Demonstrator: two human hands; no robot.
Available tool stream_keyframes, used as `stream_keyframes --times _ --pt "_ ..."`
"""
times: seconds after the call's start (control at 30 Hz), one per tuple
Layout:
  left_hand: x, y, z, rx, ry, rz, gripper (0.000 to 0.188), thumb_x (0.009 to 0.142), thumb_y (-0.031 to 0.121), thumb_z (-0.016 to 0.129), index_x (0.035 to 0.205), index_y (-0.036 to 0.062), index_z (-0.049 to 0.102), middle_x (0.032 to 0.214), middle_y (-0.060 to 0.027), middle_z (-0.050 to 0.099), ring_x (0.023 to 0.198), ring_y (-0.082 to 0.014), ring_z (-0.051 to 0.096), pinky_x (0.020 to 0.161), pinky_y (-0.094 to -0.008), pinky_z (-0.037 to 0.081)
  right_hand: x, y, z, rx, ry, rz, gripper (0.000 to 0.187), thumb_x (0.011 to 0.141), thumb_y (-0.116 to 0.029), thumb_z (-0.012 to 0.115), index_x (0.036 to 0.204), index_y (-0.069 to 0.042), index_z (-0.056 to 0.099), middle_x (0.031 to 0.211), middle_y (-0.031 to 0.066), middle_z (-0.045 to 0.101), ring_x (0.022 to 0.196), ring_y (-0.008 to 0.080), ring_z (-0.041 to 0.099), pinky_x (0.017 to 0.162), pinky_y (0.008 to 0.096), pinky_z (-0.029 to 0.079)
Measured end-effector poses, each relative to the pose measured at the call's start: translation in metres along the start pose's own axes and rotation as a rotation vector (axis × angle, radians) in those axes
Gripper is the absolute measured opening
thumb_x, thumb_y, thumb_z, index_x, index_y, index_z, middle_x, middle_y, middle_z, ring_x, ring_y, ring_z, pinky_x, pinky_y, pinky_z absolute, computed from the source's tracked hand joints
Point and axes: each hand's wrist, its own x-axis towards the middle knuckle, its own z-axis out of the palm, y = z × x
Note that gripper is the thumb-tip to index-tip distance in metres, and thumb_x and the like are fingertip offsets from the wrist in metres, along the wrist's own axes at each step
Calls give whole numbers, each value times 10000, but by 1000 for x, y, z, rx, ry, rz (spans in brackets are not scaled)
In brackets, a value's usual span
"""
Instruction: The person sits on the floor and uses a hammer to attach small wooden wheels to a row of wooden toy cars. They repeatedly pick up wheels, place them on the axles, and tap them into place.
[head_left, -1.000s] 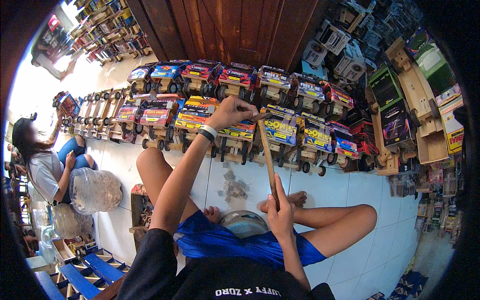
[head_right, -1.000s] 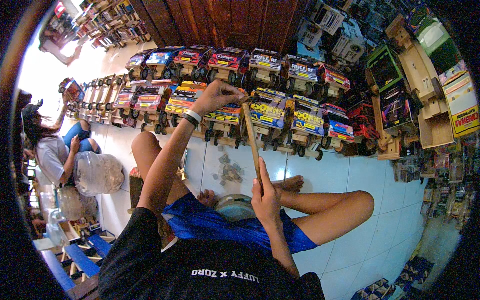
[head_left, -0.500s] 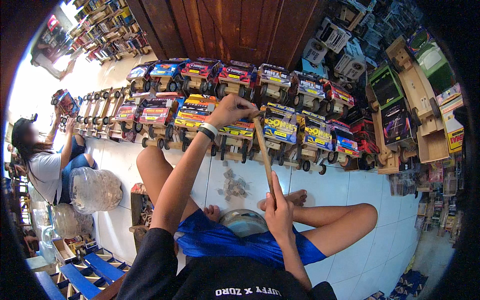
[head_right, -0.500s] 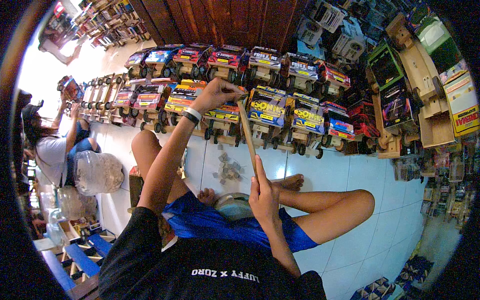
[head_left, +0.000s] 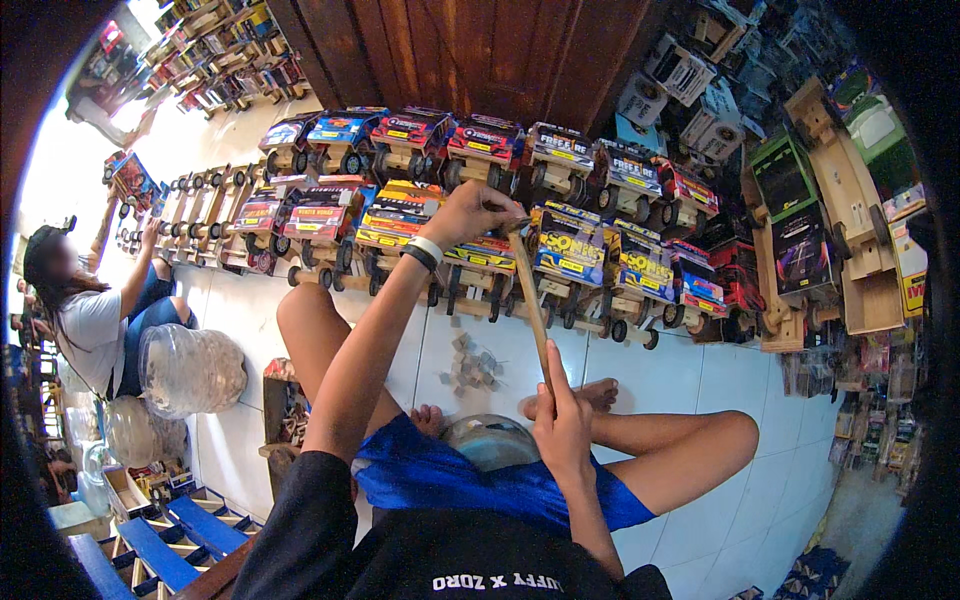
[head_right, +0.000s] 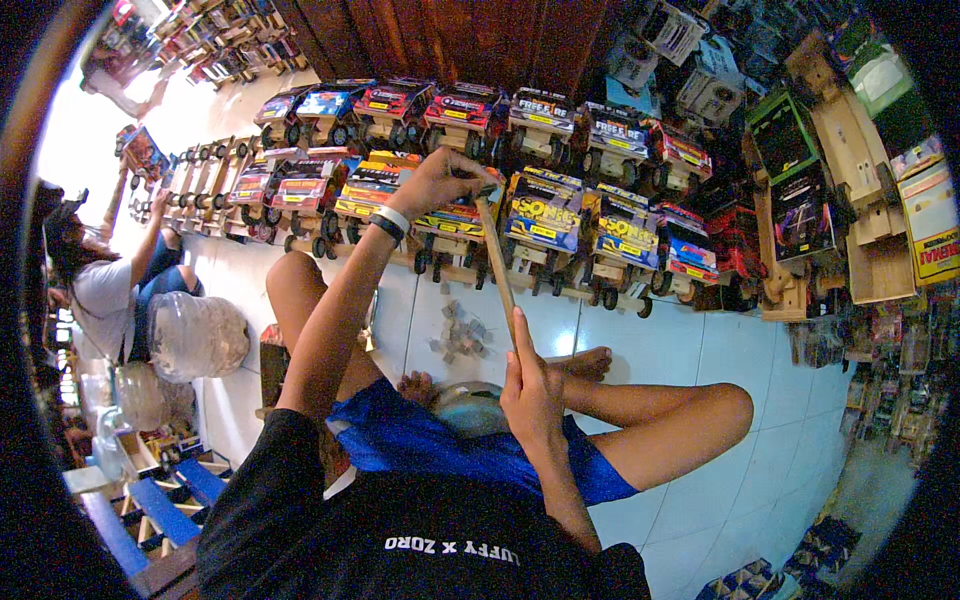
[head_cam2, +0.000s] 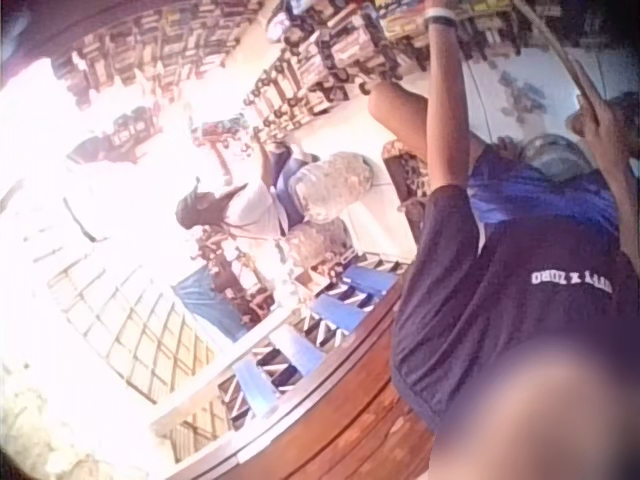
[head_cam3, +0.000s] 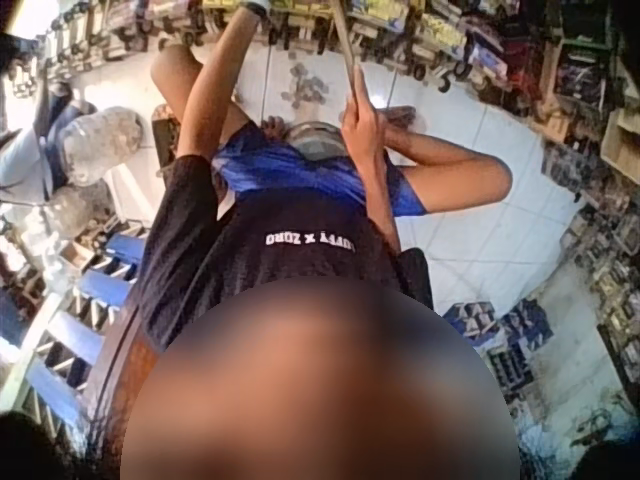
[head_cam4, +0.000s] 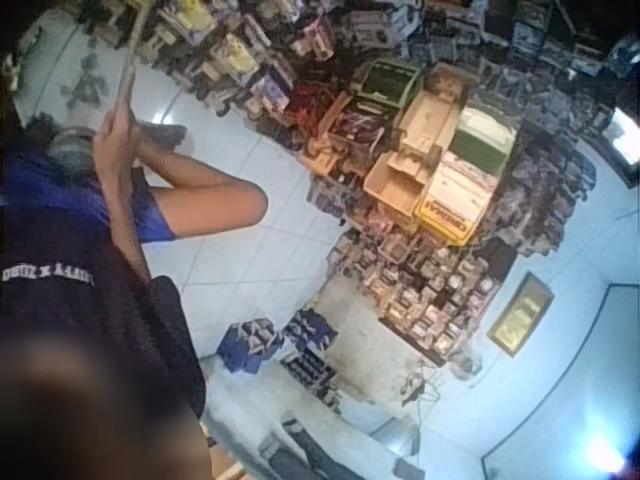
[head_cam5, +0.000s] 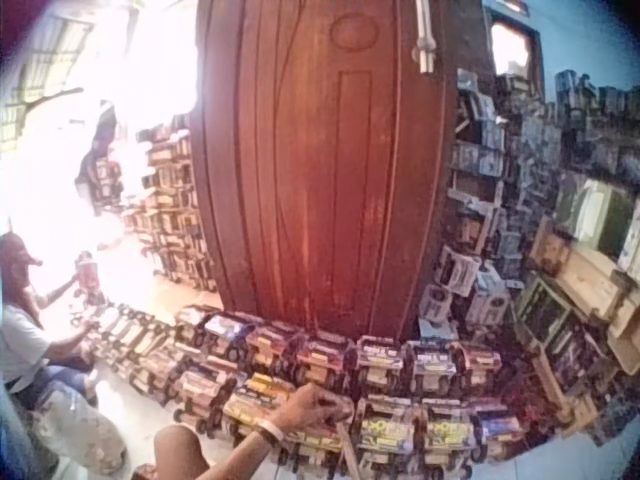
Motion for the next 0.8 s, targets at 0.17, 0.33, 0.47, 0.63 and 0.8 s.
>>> stream_keyframes --times 0.17,0.33,0.47,0.63,0.8 --pt "-4 9 -1 143 -5 -138 226 888 227 819 1027 50 815 934 -86 804 801 -96 707 787 -288 571 -3 -7 -8 15 160 -150 640 997 -3 561 1601 -121 387 1124 289 711 871 425 730 704 498 554" --pt "-3 1 0 30 -3 -107 211 893 231 821 1010 56 825 881 -53 800 770 -81 688 773 -278 566 -2 -7 -8 -57 138 -143 656 994 -2 554 1610 -138 374 927 274 694 717 414 686 654 510 530" --pt "4 -10 0 -81 5 -97 177 901 171 806 1020 42 818 853 -56 793 739 -83 681 744 -269 560 4 -5 -13 -88 17 -95 658 999 -5 546 1615 -146 363 837 279 654 667 422 663 616 512 509" --pt "0 -6 1 -13 16 -106 169 902 171 805 1013 45 822 861 -57 793 769 -83 687 774 -274 568 1 -14 -23 -61 121 -166 658 996 -5 547 1611 -161 374 860 285 666 682 423 670 623 502 509" --pt "-2 -2 -1 -98 -36 -142 232 907 217 816 1001 6 810 913 -57 790 828 -77 669 763 -272 548 0 -25 -29 -125 147 -173 671 988 -8 553 1612 -179 373 879 267 701 733 435 689 678 515 530"
